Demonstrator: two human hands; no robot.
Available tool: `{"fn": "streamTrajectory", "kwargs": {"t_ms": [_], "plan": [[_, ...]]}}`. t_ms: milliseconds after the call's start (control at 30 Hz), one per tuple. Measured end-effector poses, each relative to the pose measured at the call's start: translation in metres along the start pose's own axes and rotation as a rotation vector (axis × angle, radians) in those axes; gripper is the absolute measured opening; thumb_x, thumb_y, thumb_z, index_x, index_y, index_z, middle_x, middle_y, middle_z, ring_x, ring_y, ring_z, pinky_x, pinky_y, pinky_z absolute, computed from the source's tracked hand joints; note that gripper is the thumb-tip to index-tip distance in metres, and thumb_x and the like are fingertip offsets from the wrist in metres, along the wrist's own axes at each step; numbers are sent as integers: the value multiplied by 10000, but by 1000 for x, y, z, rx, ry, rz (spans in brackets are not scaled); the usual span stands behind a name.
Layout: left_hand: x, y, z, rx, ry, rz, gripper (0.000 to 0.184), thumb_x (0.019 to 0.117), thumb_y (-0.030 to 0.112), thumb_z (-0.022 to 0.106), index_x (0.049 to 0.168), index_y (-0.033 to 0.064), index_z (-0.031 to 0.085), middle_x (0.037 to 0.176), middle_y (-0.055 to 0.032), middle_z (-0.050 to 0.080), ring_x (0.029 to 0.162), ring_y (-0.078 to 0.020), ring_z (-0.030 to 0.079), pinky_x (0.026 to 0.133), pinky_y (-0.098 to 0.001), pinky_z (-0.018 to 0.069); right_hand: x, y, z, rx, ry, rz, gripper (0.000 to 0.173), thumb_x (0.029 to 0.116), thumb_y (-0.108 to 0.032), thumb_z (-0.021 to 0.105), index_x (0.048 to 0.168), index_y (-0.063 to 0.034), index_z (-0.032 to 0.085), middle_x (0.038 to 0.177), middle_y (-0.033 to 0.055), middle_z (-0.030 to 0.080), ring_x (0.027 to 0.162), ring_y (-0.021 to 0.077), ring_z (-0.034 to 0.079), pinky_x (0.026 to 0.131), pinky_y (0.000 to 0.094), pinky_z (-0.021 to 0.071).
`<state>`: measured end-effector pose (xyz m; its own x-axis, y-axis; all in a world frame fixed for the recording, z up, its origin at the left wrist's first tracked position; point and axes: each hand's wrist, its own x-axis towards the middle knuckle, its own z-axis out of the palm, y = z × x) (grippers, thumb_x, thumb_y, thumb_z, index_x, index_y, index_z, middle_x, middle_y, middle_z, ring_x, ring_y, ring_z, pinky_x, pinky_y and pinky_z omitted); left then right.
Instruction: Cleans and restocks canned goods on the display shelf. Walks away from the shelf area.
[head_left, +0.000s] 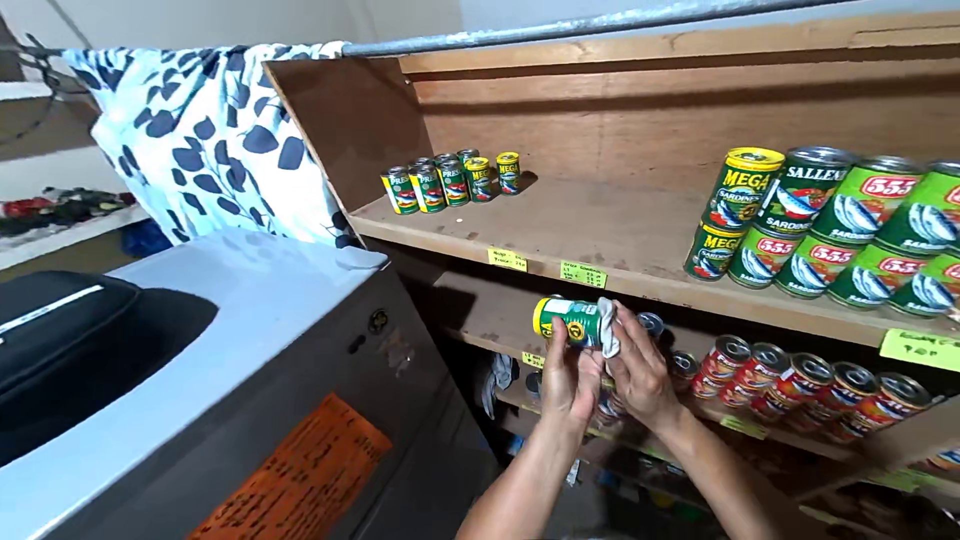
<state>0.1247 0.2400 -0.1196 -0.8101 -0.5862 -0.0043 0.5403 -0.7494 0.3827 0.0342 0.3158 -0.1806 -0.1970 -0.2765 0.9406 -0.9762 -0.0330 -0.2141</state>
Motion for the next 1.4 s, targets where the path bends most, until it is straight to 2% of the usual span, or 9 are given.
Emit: {"fn": "streamTrajectory", "kwargs": {"t_ms": [100,200,333,600,767,1100,1200,1267,1400], "plan": [[26,1,11,482,-188,314,396,952,75,566,1294,14,376,1012,-32,687,909,-92,707,832,-285,608,-14,3,-24,-22,-141,238,290,945,-151,643,1116,65,735,1147,227,721,1056,266,725,941,327,575],[71,5,40,940,-390,469,648,775,86,818,1326,-28,497,1098,-71,683,956,-100,687,844,-302,600,-37,2,-38,100,-263,315,286,938,-132,646,1132,60,734,1186,206,721,1107,244,715,980,318,560],[129,-15,80,1277,-565,343,647,792,97,869,1336,-37,545,1198,-189,677,1022,-234,706,912,-412,595,-48,-6,-51,180,-332,318,292,956,-175,647,1151,22,741,1209,167,721,1141,193,697,1007,280,539],[159,-37,78,1486,-553,312,727,779,206,903,1367,0,528,1183,-199,681,992,-280,714,888,-475,595,-59,5,-69,170,-270,356,310,971,-215,633,1141,19,744,1193,148,730,1142,142,690,1018,230,516],[168,-21,74,1565,-685,200,772,758,102,901,1414,4,505,1243,-199,665,1082,-268,695,961,-457,574,-61,6,-69,192,-313,369,304,972,-215,631,1148,5,747,1198,139,730,1149,151,687,1019,254,523],[165,-27,71,1584,-667,192,703,735,202,930,1322,28,584,1134,-149,712,990,-227,726,913,-435,603,-58,7,-55,226,-355,375,317,977,-237,630,1158,-4,744,1200,128,730,1151,141,686,1022,244,519],[163,-18,75,1624,-680,234,819,753,267,918,1422,34,509,1253,-169,671,1123,-261,678,988,-465,555,-57,7,-49,223,-360,371,319,969,-236,628,1152,-3,748,1202,132,730,1148,143,689,1019,244,520],[174,7,80,1607,-625,364,868,820,281,864,1524,34,419,1456,-204,542,1315,-318,552,1084,-494,472,-58,11,-47,218,-356,355,322,973,-243,622,1145,-3,752,1199,133,732,1153,137,686,1025,241,517],[248,93,91,1874,-178,839,695,925,310,745,1471,-30,481,1479,-300,481,1392,-478,430,1139,-627,346,-65,15,-51,193,-348,398,314,948,-201,633,1120,33,753,1170,164,739,1133,166,699,1020,261,522]]}}
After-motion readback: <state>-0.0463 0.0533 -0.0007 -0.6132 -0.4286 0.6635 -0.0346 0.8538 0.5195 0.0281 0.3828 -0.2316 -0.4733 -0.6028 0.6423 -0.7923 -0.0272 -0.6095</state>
